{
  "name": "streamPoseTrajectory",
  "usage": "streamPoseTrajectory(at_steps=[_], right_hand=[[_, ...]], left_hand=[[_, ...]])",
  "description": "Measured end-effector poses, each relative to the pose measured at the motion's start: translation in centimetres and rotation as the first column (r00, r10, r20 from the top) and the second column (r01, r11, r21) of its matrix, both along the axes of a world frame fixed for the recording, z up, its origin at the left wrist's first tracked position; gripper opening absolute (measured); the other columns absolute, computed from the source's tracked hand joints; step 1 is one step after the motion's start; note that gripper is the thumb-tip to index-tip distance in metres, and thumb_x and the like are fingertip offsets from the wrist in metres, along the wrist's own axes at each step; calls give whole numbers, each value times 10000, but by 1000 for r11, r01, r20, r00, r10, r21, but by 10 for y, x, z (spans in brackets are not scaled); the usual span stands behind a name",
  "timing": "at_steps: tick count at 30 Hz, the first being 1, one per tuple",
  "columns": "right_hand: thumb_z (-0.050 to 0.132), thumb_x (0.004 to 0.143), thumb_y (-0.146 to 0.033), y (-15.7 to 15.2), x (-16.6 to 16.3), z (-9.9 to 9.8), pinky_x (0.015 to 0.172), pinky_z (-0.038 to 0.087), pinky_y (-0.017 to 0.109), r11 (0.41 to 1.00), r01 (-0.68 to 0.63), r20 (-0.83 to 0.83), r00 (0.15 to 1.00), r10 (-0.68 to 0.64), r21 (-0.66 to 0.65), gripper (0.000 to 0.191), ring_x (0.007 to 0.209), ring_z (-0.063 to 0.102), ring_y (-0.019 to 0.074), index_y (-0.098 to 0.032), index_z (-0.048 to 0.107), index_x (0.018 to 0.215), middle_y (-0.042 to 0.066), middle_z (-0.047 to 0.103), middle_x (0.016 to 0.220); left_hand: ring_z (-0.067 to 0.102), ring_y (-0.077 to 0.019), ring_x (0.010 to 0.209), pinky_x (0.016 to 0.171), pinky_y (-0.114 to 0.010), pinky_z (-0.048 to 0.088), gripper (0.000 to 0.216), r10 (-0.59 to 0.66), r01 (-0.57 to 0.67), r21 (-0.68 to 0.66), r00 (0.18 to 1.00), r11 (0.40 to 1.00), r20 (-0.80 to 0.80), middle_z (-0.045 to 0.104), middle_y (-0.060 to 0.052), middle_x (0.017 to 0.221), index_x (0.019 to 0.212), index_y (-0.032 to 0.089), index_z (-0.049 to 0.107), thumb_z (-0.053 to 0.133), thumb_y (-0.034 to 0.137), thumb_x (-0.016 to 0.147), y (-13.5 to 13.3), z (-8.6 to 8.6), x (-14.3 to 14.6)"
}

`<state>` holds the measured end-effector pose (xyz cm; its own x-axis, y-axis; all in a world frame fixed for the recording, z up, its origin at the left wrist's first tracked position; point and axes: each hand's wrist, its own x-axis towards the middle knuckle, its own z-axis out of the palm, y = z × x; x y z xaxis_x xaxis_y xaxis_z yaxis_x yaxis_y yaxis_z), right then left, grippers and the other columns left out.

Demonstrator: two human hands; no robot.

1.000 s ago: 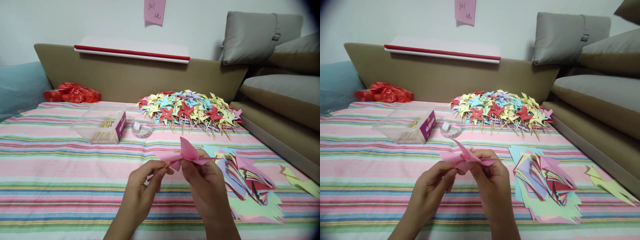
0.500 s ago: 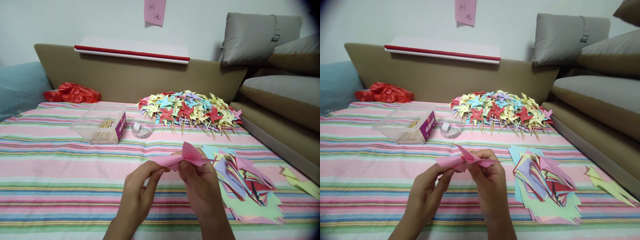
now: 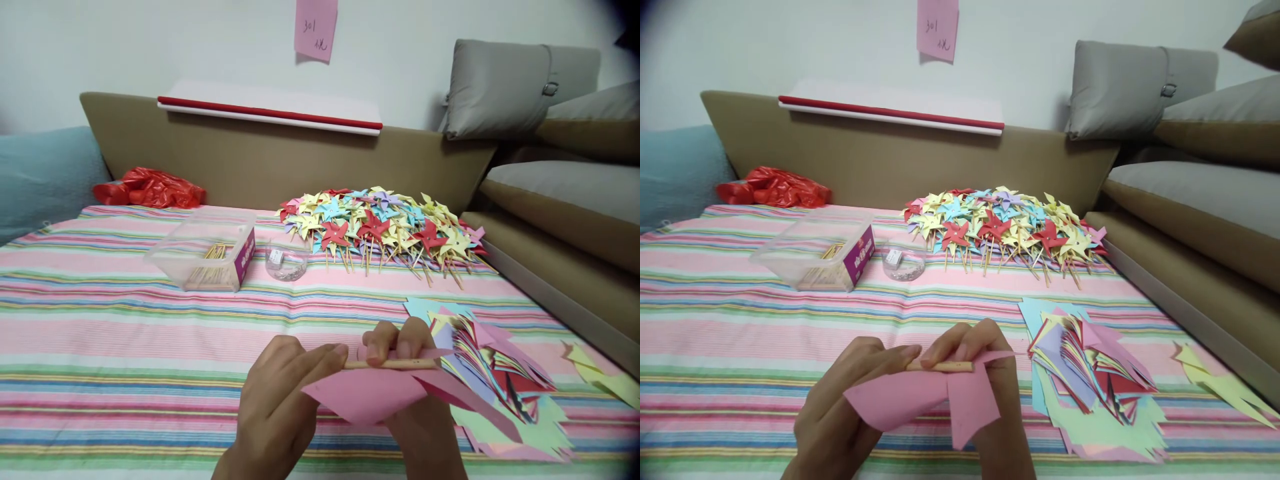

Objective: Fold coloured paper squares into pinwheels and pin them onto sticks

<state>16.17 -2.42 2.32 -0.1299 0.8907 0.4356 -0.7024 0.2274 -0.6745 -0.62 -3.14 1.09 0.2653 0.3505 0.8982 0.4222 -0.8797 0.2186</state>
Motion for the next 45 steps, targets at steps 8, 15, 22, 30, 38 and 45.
streamPoseTrajectory(at_steps=[8,15,22,30,38,45], right_hand=[[787,857,-387,1,-2,-4,682,552,271,997,57,-8,998,-57,-45,134,736,667,144,-303,688,822,-17,708,789],[855,798,-343,11,-10,-13,502,348,158,922,285,75,958,-275,-261,268,509,368,52,-205,626,775,-68,494,581],[866,777,-371,15,-5,-13,467,239,180,836,407,146,913,-380,-368,347,499,229,48,-190,571,744,-104,357,539],[890,733,-394,16,-2,-9,476,236,190,791,442,211,897,-388,-422,342,521,271,49,-174,634,789,-81,426,571],[916,687,-389,14,-2,-11,467,253,184,777,459,212,888,-408,-431,350,520,301,56,-165,670,795,-74,463,545],[930,672,-314,15,-2,-9,524,410,174,758,488,215,873,-439,-433,314,551,454,63,-190,708,856,-67,543,596]], left_hand=[[644,-183,839,698,-344,496,329,-12,13,-35,1000,999,21,752,-124,1097,1243,119,594,511,22,939,1,0,2],[695,-141,840,749,-260,526,225,117,-90,-426,992,900,38,754,-4,950,1130,239,627,540,97,978,3,-4,12],[704,-128,790,698,-230,527,170,59,-6,-676,997,737,55,756,23,922,1111,260,660,528,219,1011,5,-3,14],[670,-130,707,576,-214,474,171,-3,17,-724,1000,689,21,733,7,858,1079,237,667,508,255,1017,5,-2,13],[684,-160,764,642,-247,496,172,13,-14,-689,1000,724,-7,732,-13,858,1080,225,654,495,235,1015,5,-5,13],[659,-177,825,772,-304,458,185,-31,-46,-765,996,643,-86,729,4,865,972,225,623,457,272,1037,3,-7,22]])
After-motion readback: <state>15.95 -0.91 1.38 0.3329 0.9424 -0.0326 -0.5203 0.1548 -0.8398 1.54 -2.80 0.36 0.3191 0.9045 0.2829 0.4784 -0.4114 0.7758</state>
